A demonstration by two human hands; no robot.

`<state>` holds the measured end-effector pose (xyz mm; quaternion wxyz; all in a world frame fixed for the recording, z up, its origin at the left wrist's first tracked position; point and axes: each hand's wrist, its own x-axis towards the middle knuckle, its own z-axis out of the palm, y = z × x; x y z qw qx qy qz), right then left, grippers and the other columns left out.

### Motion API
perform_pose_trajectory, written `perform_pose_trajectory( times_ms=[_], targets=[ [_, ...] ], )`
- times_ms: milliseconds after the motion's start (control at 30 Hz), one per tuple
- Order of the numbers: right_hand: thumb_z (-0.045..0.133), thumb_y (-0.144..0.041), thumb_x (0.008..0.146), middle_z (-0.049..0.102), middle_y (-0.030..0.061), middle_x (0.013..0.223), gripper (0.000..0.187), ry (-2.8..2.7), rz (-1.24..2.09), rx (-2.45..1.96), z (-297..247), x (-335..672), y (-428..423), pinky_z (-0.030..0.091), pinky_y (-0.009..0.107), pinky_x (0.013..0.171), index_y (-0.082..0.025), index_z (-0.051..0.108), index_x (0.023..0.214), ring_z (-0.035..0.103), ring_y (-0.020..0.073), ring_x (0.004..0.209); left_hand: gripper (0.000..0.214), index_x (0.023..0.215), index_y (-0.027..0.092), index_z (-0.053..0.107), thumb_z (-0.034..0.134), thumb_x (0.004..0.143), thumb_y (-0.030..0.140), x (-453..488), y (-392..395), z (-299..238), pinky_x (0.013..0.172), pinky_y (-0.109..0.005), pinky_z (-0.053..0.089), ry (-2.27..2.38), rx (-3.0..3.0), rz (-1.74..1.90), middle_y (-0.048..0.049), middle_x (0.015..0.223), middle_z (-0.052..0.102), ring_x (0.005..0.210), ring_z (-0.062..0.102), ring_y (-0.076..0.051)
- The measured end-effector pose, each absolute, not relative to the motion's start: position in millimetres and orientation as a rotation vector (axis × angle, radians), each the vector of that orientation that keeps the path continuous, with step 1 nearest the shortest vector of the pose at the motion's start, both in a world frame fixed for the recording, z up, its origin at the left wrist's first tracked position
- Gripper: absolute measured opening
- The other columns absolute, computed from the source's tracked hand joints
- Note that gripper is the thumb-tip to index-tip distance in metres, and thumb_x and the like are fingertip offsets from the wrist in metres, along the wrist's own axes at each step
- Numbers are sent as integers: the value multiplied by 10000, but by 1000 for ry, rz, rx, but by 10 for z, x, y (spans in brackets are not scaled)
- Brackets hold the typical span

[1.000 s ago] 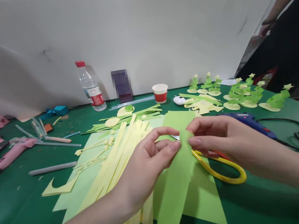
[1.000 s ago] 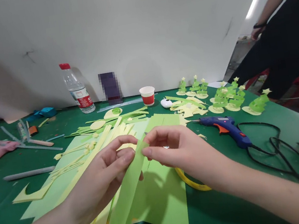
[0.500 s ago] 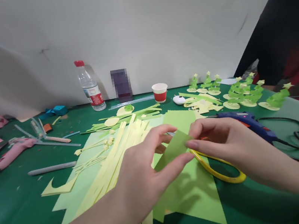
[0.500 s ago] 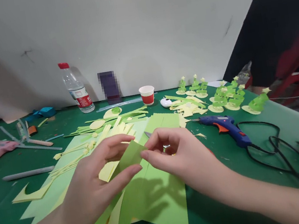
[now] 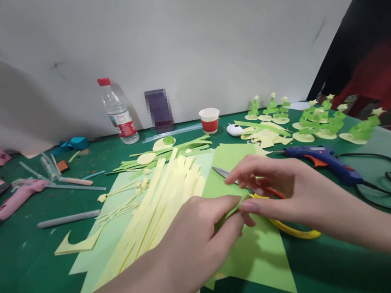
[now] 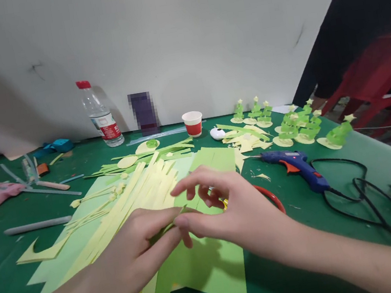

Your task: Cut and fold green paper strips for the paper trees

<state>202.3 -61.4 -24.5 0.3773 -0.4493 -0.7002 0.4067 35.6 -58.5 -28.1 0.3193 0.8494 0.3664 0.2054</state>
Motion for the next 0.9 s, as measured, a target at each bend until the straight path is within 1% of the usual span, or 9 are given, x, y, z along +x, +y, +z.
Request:
perform_pose_trajectory(
  times_ms=[33,100,167,267,467,567,667,800,900],
  targets=[
    [617,-286,709,533,-5,707,71,-1825,1066,-1120,-247,2021,-609,382,234,550,-218,625,728,479,107,625,296,669,164,566,368,881,221,358,-588,-276,517,-169,362,945,2176,506,46,581,540,526,501,-75],
    [598,-276,730,542,-2,631,146,-1845,1106,-1094,-243,2015,-600,366,240,538,-191,596,611,480,107,595,285,723,169,602,379,878,253,364,-590,-259,577,-179,403,942,2081,443,25,675,617,629,574,-104],
    [616,-281,716,552,2,588,168,-1821,1144,-1104,-235,2016,-590,356,248,529,-182,594,582,478,112,575,287,772,174,629,392,872,301,371,-585,-242,622,-207,432,970,2010,397,3,752,659,717,608,-141],
    [638,-293,697,570,10,600,171,-1778,1229,-1122,-227,2037,-565,365,260,529,-176,611,575,491,121,565,311,821,178,652,401,867,354,378,-558,-235,679,-245,462,967,1883,376,-16,823,686,794,625,-170],
    [538,-334,789,608,15,704,213,-1854,1149,-1165,-229,2099,-489,392,247,595,-176,635,685,530,127,664,301,861,141,647,435,863,355,376,-442,-298,659,-243,505,905,1535,439,-71,854,709,788,659,-166],
    [533,-338,789,627,14,755,181,-1860,1105,-1192,-245,2102,-453,397,242,593,-187,627,758,540,132,692,291,835,132,648,452,859,346,367,-403,-313,626,-229,512,889,1461,429,-79,838,714,763,669,-164],
    [571,-294,759,601,-5,683,127,-1888,1122,-1158,-268,2088,-438,380,227,553,-182,611,715,505,111,622,278,846,142,661,459,859,332,363,-407,-320,650,-234,517,861,1486,431,-70,846,715,771,670,-163],
    [563,-229,753,561,-17,634,111,-1890,1182,-1158,-285,2067,-456,366,214,557,-163,586,667,481,90,599,301,831,145,676,451,865,342,369,-438,-328,708,-238,515,834,1539,449,-63,836,719,765,670,-151],
    [545,-260,768,530,-18,650,129,-1850,1261,-1139,-267,2087,-461,362,224,578,-161,552,686,468,93,622,289,808,138,675,459,862,322,366,-440,-324,673,-219,517,830,1502,431,-62,809,723,738,673,-143]
  ],
)
